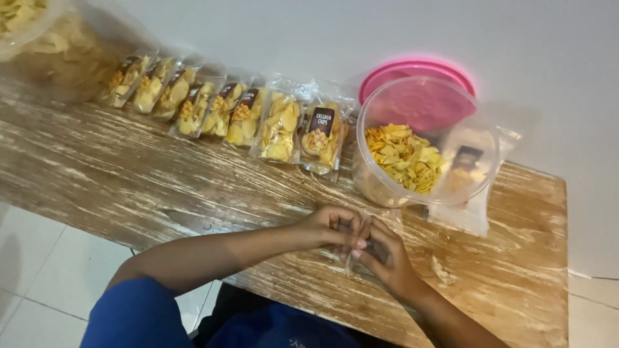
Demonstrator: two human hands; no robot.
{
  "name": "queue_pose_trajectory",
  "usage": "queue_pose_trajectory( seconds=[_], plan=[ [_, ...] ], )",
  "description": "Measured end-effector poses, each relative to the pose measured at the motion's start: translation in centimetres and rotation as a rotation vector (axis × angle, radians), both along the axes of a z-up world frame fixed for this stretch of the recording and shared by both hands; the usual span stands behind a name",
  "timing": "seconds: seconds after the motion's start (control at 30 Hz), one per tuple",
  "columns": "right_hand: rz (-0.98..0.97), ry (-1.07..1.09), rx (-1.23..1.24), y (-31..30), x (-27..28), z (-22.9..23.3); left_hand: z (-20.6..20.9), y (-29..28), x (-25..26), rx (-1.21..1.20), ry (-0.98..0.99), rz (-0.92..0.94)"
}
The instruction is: Manually filling small plastic bags with cassava chips from a large storage container.
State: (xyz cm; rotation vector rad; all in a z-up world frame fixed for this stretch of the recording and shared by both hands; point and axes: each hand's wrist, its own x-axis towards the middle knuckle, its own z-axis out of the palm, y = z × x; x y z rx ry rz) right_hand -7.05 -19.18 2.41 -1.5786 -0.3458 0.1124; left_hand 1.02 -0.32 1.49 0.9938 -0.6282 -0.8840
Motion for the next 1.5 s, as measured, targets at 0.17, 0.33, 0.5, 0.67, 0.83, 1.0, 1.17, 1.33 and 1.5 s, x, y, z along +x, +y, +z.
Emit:
queue_pose_trajectory(
  seconds=[0.17, 0.33, 0.5, 0.67, 0.83, 1.0, 1.17, 1.33, 1.5],
  plan=[
    [0.094, 0.096, 0.107, -0.7, 0.4, -0.6, -0.9, 0.0, 0.2, 0.018, 0.009, 0.012],
    [0.098, 0.04, 0.013, -1.5, 0.9, -1.5, -1.5, -0.1, 0.3, 0.0, 0.011, -0.009],
    [-0.01, -0.315, -0.333, -1.2, -0.3, -3.4, -1.0, -0.3, -1.1, 0.107, -0.359, 0.142],
    [-0.023, -0.625, -0.512, -1.0, -0.6, -2.9, -0.5, 0.0, -3.3, 0.246, -0.93, 0.39],
    [0.001, -0.69, -0.567, -1.3, -0.4, -3.4, 0.2, 0.1, -3.7, 0.228, -1.044, 0.33],
    [-0.097, -0.622, -0.479, -0.3, -0.5, -1.3, -0.8, 0.3, -3.9, 0.314, -0.955, 0.308],
    [-0.161, -0.701, -0.463, -0.1, -0.6, -0.9, -1.0, 0.0, -4.1, 0.312, -1.032, 0.363],
    [-0.123, -0.682, -0.522, 0.2, -0.6, -0.7, -1.6, -0.1, -4.0, 0.371, -0.928, 0.284],
    [-0.15, -0.493, -0.501, 1.0, -2.2, -0.3, -2.7, -0.1, -4.1, 0.153, -1.219, 0.383]
  ],
)
